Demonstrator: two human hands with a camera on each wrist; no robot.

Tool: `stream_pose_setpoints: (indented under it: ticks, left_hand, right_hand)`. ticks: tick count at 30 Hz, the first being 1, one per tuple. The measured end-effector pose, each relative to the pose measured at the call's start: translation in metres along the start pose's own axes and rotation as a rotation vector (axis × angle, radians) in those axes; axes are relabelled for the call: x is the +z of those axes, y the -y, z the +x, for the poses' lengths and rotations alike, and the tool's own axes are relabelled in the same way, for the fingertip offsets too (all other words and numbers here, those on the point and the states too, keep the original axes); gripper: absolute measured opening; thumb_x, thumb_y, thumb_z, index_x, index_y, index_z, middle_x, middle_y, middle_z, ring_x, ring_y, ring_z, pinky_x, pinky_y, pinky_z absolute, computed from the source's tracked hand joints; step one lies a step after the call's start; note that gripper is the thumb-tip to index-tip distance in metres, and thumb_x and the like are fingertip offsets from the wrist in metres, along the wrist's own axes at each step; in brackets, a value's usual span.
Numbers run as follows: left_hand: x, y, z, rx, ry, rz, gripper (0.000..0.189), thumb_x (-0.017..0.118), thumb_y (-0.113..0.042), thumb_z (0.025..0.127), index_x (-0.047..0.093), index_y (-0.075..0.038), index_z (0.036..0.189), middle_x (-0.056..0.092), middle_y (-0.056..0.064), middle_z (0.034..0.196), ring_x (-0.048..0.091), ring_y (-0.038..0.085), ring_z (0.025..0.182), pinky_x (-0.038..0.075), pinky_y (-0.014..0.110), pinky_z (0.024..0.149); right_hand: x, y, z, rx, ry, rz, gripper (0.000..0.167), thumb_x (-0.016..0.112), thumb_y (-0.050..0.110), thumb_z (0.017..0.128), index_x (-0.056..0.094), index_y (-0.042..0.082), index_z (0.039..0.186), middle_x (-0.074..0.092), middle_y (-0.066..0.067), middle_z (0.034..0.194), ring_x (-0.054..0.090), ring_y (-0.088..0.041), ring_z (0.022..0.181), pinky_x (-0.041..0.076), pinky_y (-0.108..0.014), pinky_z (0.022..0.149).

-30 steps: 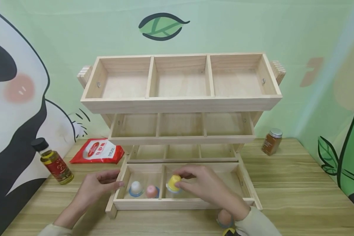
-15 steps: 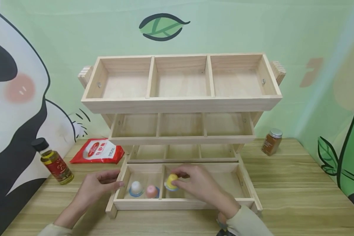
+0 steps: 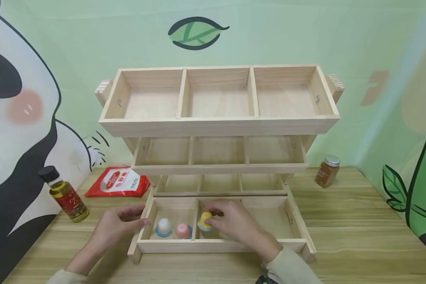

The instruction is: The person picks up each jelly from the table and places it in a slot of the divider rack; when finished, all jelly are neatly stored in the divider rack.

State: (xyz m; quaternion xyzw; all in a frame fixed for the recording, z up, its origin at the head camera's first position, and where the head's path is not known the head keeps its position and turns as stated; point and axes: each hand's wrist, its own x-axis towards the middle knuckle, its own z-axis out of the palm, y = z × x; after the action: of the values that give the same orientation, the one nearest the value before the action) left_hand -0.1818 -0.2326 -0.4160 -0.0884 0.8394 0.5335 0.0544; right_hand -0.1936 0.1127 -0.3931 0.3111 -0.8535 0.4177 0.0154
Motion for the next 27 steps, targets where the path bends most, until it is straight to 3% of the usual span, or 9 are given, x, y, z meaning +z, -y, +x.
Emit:
stream_pose_setpoints:
  ticks: [5,12,21,27]
  left_hand:
    - [0.001,-0.001,0.000,0.001,0.001,0.005,0.060,0.091,-0.040,0.086,0.072,-0.018,0.139,0.073,0.004,0.130,0.070,0.023,0.114,0.054,0.054,0.104]
    - [0.001,0.001,0.000,0.019,-0.006,0.029,0.059,0.090,-0.040,0.086,0.072,-0.018,0.138,0.074,0.005,0.130,0.071,0.024,0.114,0.057,0.051,0.101]
    - [0.000,0.000,0.002,0.002,0.010,0.009,0.060,0.090,-0.036,0.088,0.071,-0.014,0.140,0.074,0.007,0.129,0.071,0.024,0.114,0.057,0.050,0.101]
    - [0.000,-0.001,0.001,0.006,0.005,0.007,0.061,0.089,-0.035,0.088,0.069,-0.013,0.142,0.073,0.006,0.131,0.070,0.024,0.116,0.056,0.050,0.103]
  right_hand:
    - [0.002,-0.004,-0.001,-0.006,0.008,-0.003,0.025,0.081,0.011,0.094,0.078,0.003,0.117,0.078,-0.004,0.112,0.074,-0.024,0.102,0.062,-0.042,0.092]
    - [0.008,-0.009,-0.002,-0.002,0.034,-0.021,0.024,0.082,0.009,0.093,0.077,0.003,0.116,0.078,-0.004,0.108,0.073,-0.019,0.098,0.061,-0.031,0.087]
    - [0.013,-0.011,-0.002,0.034,0.081,-0.035,0.020,0.081,0.010,0.093,0.078,0.007,0.113,0.077,0.001,0.104,0.073,-0.018,0.098,0.061,-0.034,0.088]
    - [0.013,-0.012,-0.002,0.015,0.080,-0.046,0.019,0.082,0.011,0.093,0.078,0.006,0.111,0.078,-0.001,0.103,0.074,-0.020,0.097,0.062,-0.038,0.087]
